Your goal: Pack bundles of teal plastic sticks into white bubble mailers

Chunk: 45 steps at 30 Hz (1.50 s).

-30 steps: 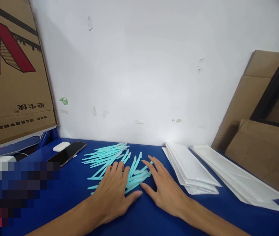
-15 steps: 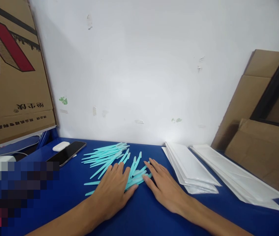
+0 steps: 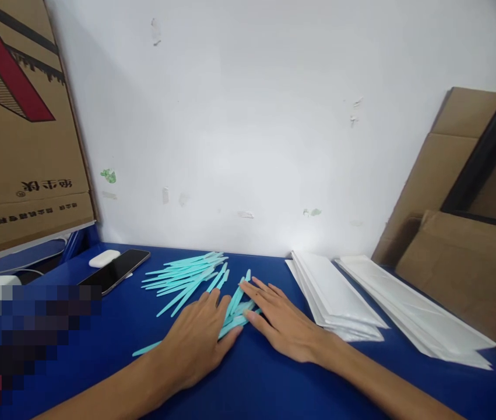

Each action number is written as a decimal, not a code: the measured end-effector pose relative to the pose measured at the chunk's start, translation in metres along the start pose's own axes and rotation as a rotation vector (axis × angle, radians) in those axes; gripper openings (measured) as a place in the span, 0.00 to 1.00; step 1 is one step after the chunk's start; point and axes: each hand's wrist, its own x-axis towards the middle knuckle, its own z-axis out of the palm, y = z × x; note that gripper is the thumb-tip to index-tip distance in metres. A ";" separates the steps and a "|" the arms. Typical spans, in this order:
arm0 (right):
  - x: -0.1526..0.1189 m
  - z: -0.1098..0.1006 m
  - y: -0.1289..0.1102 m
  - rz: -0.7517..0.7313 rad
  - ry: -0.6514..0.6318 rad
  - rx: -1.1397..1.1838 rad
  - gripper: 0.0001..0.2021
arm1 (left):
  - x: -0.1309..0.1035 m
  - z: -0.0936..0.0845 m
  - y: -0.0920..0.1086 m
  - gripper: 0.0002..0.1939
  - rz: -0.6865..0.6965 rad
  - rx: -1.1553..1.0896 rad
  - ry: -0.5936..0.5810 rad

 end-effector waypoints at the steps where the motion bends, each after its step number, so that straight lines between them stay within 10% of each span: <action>1: -0.001 -0.001 -0.002 -0.020 -0.002 0.000 0.28 | 0.000 0.000 0.000 0.24 -0.002 -0.007 0.006; 10: -0.002 0.005 0.001 0.021 0.216 -0.031 0.25 | 0.000 -0.002 0.002 0.22 0.008 0.006 0.005; 22: -0.003 0.002 -0.004 -0.069 0.047 0.056 0.25 | 0.000 0.002 0.008 0.21 -0.012 0.128 -0.016; 33: -0.006 0.015 -0.011 0.306 0.284 0.326 0.27 | 0.010 0.001 0.013 0.13 -0.012 0.162 -0.149; 45: -0.010 0.016 -0.013 0.387 0.213 0.233 0.30 | -0.003 0.005 0.001 0.33 0.103 0.100 -0.167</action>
